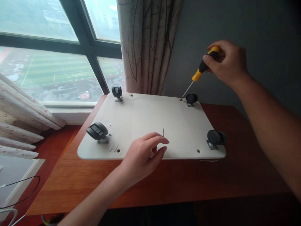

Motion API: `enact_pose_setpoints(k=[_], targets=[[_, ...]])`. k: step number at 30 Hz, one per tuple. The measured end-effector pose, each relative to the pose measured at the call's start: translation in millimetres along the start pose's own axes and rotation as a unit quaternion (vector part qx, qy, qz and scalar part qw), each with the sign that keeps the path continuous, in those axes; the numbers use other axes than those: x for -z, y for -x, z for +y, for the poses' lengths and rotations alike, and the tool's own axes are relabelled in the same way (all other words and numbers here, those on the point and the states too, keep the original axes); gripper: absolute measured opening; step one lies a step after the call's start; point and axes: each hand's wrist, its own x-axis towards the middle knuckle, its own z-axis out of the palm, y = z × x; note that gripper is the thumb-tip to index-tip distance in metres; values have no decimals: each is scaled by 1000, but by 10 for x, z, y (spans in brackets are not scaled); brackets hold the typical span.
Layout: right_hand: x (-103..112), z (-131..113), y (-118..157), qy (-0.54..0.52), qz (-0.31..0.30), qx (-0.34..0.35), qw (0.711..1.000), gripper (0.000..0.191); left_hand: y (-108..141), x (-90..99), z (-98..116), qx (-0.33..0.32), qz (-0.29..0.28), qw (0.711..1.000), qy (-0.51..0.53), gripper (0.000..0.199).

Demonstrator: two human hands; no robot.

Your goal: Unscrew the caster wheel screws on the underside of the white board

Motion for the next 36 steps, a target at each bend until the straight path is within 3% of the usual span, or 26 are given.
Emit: enact_pose_setpoints(k=[5, 12, 19, 25, 29, 32, 36], targets=[[-52, 60, 24, 17, -15, 8, 1000, 36, -2, -9, 2, 3, 2, 1000, -2, 16], [-21, 30, -42, 67, -23, -36, 997, 25, -4, 1, 9, -4, 1, 1000, -4, 16], [24, -136, -126, 147, -71, -57, 985, 36, -4, -12, 5, 3, -20, 999, -32, 17], [18, -135, -266, 9, -186, -83, 979, 28, 0, -25, 1, -1, -57, 996, -74, 18], [1, -211, -252, 117, -135, -37, 983, 31, -2, -29, 5, -10, -59, 995, -85, 18], [-20, -270, -244, 175, -124, -62, 975, 36, -4, -34, 7, -11, -57, 994, -90, 18], [-19, -279, -291, 95, -176, -105, 974, 26, -1, -38, 2, -10, -61, 994, -94, 18]])
